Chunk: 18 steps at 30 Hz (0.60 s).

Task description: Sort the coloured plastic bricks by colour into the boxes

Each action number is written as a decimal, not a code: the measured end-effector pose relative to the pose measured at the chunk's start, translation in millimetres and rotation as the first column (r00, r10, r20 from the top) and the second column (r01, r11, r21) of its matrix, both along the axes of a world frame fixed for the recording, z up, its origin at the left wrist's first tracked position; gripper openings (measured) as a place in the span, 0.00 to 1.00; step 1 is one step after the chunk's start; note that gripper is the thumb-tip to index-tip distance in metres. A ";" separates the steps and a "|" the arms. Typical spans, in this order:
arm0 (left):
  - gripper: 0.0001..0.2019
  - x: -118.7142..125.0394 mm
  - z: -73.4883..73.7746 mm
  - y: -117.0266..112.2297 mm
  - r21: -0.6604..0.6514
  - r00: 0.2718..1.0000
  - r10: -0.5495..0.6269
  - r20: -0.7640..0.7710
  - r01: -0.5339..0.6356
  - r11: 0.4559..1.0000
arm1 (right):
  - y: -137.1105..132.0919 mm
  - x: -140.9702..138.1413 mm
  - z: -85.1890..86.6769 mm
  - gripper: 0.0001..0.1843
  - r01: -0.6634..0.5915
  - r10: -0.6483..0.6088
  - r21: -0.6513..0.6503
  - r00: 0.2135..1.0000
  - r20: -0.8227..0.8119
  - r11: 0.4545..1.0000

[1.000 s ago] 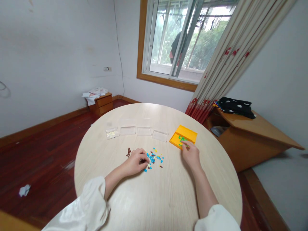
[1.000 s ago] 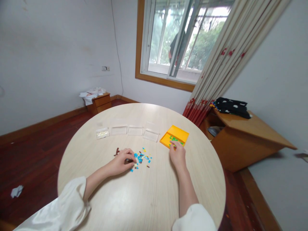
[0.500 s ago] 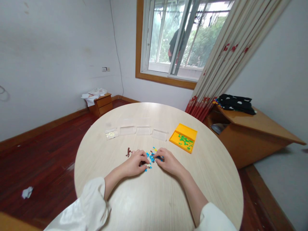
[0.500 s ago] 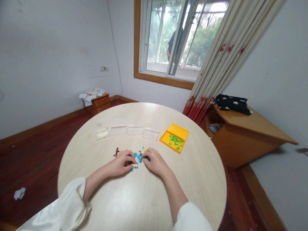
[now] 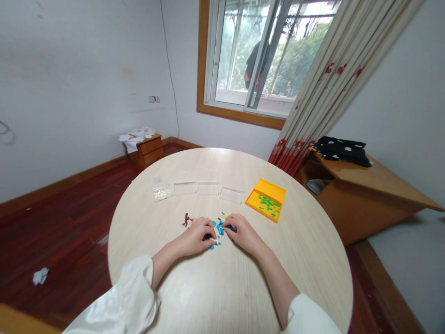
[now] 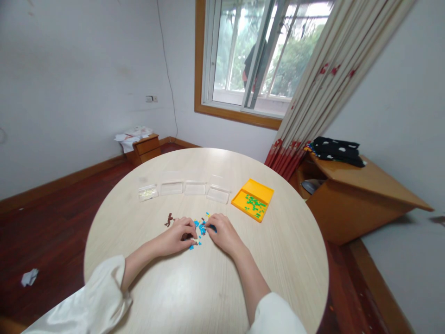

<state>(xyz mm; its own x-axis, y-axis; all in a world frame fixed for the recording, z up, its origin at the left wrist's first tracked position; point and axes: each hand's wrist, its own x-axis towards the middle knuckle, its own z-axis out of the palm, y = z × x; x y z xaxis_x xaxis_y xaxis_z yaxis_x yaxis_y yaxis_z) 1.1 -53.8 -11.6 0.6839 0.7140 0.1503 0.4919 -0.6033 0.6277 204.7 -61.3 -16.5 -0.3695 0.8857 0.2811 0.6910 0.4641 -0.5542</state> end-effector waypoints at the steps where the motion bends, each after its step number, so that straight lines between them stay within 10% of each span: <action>1: 0.03 0.6 0.2 -0.2 0.003 1.000 0.005 -0.006 -0.005 1.000 | 0.3 0.1 -0.3 0.07 0.005 -0.005 0.003 1.000 0.011 1.000; 18: 0.10 1.4 -8.6 11.3 -0.136 0.904 0.296 0.307 -0.266 0.954 | 2.0 1.1 -2.2 0.07 0.063 -0.076 0.075 0.982 0.172 0.995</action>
